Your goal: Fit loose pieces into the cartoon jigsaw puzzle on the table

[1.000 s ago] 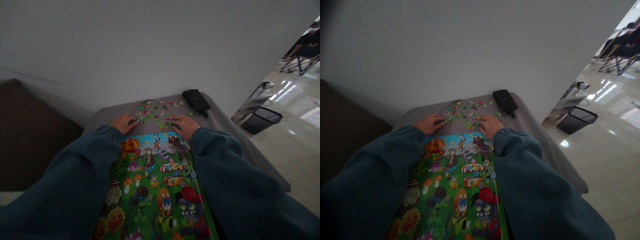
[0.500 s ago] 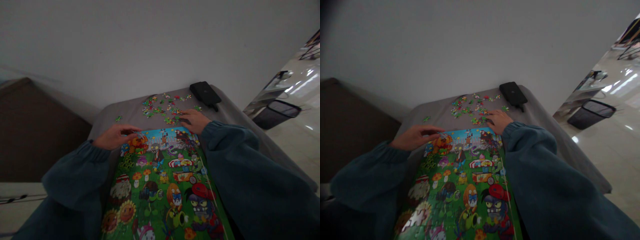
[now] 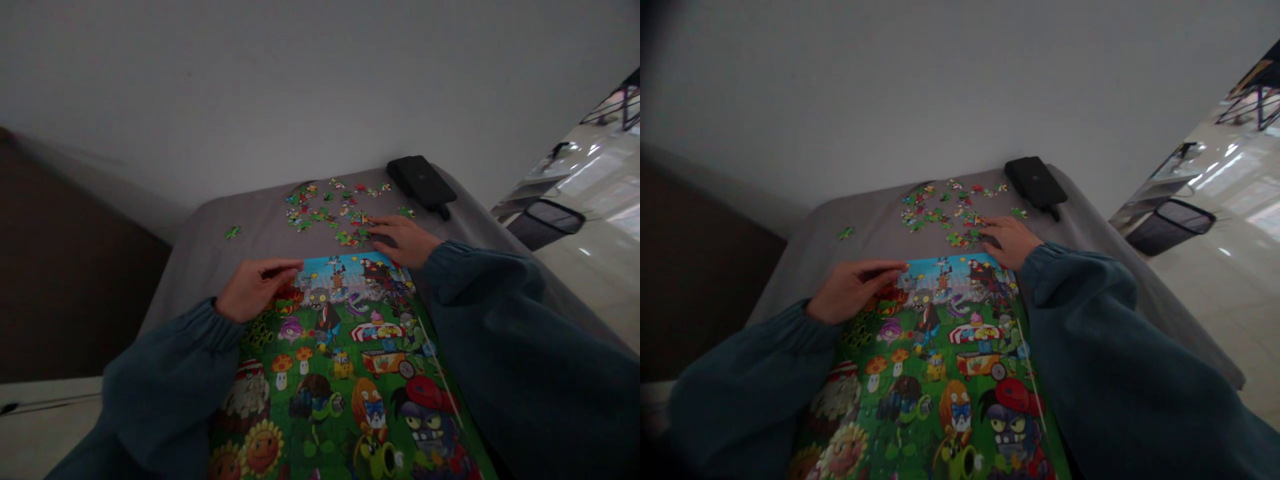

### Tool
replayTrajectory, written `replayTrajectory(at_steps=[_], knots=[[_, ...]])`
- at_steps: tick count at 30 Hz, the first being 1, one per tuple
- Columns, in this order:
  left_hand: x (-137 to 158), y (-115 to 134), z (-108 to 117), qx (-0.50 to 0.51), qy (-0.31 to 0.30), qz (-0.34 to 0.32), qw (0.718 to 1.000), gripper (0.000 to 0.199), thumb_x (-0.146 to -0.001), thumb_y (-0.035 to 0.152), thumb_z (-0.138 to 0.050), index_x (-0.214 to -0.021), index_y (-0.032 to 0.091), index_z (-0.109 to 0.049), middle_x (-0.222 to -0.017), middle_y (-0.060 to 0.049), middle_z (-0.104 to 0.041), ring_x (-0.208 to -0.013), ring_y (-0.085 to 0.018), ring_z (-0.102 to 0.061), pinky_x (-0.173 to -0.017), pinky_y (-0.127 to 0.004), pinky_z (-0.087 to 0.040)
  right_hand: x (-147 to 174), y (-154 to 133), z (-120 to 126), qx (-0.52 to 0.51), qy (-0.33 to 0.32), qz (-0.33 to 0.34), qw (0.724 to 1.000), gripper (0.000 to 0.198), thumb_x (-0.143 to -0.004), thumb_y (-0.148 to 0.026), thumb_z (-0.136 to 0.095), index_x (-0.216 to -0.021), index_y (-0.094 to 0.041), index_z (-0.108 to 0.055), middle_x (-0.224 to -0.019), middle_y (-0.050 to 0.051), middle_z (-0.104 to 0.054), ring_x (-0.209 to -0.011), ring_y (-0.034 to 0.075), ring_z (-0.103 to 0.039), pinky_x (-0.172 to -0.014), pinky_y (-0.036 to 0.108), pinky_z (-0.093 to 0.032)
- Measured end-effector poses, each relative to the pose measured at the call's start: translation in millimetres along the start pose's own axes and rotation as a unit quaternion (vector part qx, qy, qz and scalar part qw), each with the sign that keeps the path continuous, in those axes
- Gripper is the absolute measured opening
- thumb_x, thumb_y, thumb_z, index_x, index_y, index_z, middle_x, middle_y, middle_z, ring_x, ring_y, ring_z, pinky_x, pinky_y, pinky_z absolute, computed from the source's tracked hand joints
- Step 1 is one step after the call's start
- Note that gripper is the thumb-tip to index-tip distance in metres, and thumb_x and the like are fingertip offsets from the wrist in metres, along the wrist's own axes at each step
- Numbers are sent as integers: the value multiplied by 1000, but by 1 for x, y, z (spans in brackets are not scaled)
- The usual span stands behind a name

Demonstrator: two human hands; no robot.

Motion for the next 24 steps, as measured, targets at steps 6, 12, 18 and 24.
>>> replayTrajectory(at_steps=[6,12,18,24], knots=[[-3,0,-14,-76,-22,-14,997,35,-91,43,-53,-111,23,-74,-85,-2,-76,-67,-16,-64,-60,-26,-49,1,1,-1,-5,0,0,1000,42,-89,-32,-51,-126,-18,-66,-139,14,-56,-127,32,-52,-109,53,-39],[-1,17,-11,-189,-6,-134,973,38,-97,42,-45,-113,23,-73,-106,-6,-75,-96,-22,-65,-88,-36,-50,1,1,-1,-5,1,1,1000,43,-89,-33,-51,-127,-18,-65,-139,14,-56,-127,32,-53,-109,53,-39],[16,36,-10,-268,-19,-218,938,38,-100,40,-42,-114,20,-72,-115,-8,-71,-103,-24,-60,-92,-41,-47,1,1,-1,3,1,2,1000,45,-90,-34,-50,-128,-16,-64,-140,14,-55,-128,32,-52,-110,52,-38],[23,38,-19,-299,-49,-242,922,33,-99,37,-45,-109,24,-74,-112,-4,-72,-98,-22,-60,-88,-38,-47,0,-2,0,4,-15,-5,1000,45,-90,-32,-51,-130,-15,-63,-141,16,-54,-130,32,-50,-111,50,-37]])
Point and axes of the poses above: each hand's wrist, its own x-axis away from the middle knuckle, its own z-axis out of the back of the hand, y = z × x, the point moved 10 cm from there along -x, towards the middle knuckle
